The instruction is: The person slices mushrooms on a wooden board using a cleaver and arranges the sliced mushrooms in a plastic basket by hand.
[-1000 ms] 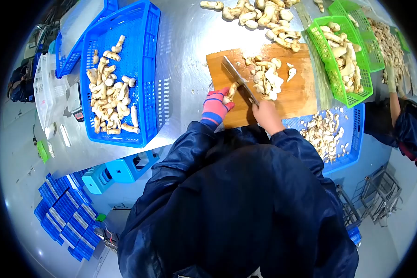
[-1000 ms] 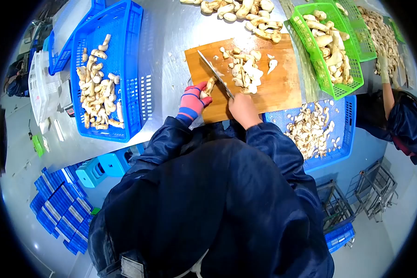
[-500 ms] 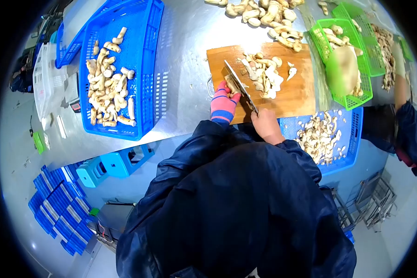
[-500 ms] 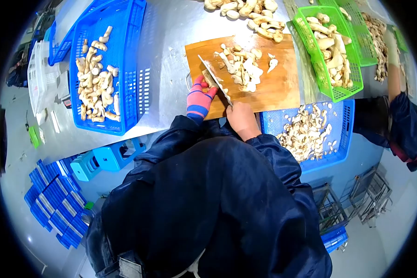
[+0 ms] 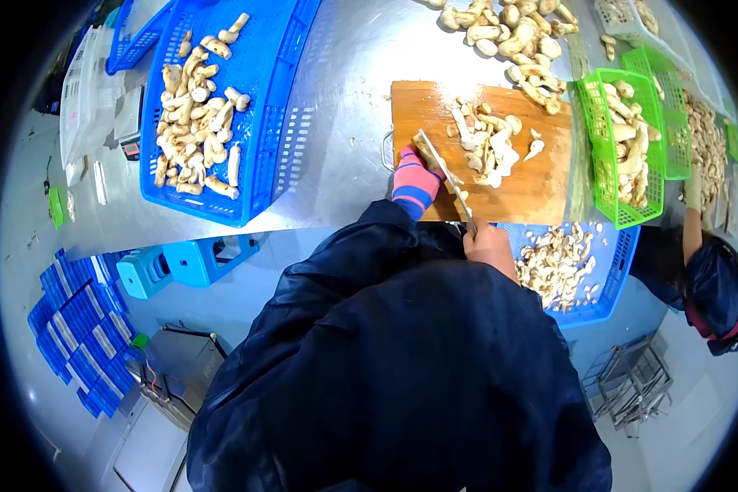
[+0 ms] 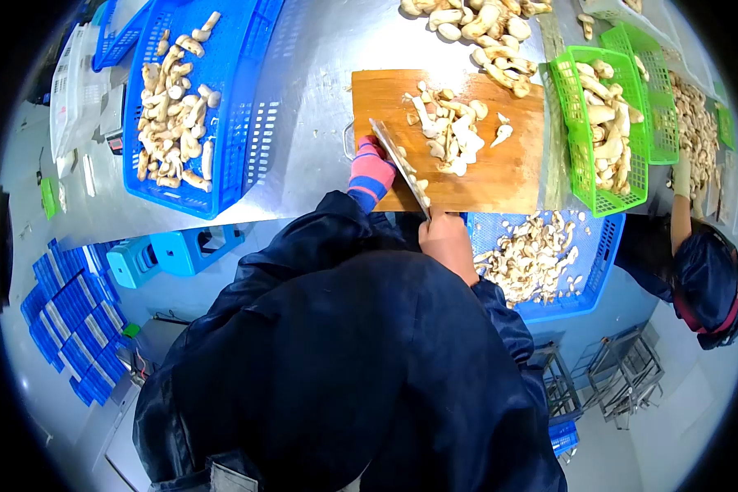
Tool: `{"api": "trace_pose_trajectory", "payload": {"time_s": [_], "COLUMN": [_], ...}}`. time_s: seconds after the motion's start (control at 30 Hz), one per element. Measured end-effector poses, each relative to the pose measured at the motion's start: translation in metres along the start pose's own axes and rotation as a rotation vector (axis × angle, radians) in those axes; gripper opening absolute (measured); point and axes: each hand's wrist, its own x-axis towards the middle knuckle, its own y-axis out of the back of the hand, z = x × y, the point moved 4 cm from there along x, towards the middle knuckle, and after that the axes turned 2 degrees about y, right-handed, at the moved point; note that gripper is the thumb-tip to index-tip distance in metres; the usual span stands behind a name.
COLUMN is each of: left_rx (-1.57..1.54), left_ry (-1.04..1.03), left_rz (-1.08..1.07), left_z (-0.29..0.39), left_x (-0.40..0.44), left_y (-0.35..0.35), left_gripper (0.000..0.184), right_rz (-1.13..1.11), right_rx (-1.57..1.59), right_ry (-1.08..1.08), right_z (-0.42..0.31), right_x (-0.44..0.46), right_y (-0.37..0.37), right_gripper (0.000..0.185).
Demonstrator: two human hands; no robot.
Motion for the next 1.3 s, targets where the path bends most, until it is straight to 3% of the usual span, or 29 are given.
{"api": "trace_pose_trajectory", "payload": {"time_s": [0.07, 0.17, 0.2, 0.47, 0.7, 0.8, 0.9, 0.93, 1.03, 1.1, 1.13, 1.17, 1.23, 1.3], "left_rx": [-0.118, 0.066, -0.045, -0.079, 0.098, -0.206, -0.878, -0.949, -1.139, -1.233, -1.288, -1.334, -0.931, -0.566], "left_ry": [-0.116, 0.012, 0.020, 0.054, -0.007, 0.027, 0.265, 0.286, 0.079, -0.029, -0.068, -0.015, 0.102, -0.115], "left_rz": [0.030, -0.016, -0.058, -0.086, -0.043, -0.220, -0.614, -0.727, -0.785, -0.808, -0.780, -0.691, -0.343, -0.155], "left_z": [-0.037, -0.010, -0.025, -0.014, -0.006, -0.025, -0.025, -0.013, 0.013, 0.035, 0.042, 0.046, 0.061, 0.082], "left_x": [0.013, 0.003, 0.011, 0.006, 0.002, 0.008, 0.004, -0.002, 0.004, 0.023, 0.038, 0.056, 0.106, 0.159], "left_y": [-0.018, -0.002, -0.012, -0.006, 0.004, 0.003, 0.023, 0.038, 0.068, 0.088, 0.095, 0.100, 0.110, 0.108], "left_gripper": [0.053, 0.056, 0.059, 0.060, 0.060, 0.059, 0.063, 0.064, 0.065, 0.064, 0.064, 0.052, 0.035, 0.020], "right_rz": [-0.020, 0.055, 0.060, -0.063, -0.003, 0.054, 0.132, 0.122, 0.085, 0.147, 0.163, 0.178, 0.186, 0.224], "right_rx": [-0.011, 0.063, 0.047, 0.142, 0.013, 0.035, 0.137, 0.156, 0.127, 0.070, 0.062, 0.055, 0.106, 0.043], "right_ry": [-0.039, 0.084, 0.128, -0.060, 0.032, 0.097, 0.009, -0.033, -0.089, -0.007, -0.006, -0.006, -0.027, -0.020], "right_z": [-0.004, 0.002, -0.007, 0.000, -0.001, -0.005, 0.009, 0.010, 0.024, 0.038, 0.035, 0.032, 0.028, 0.034], "right_x": [0.017, 0.043, 0.041, -0.006, 0.029, 0.057, 0.061, 0.057, 0.050, 0.052, 0.052, 0.050, 0.046, 0.046], "right_y": [-0.010, -0.025, -0.015, 0.011, -0.018, -0.024, -0.012, -0.002, 0.007, -0.005, -0.005, -0.007, -0.008, -0.011], "right_gripper": [0.021, 0.023, 0.022, 0.027, 0.021, 0.022, 0.022, 0.022, 0.022, 0.020, 0.019, 0.019, 0.019, 0.019]}}
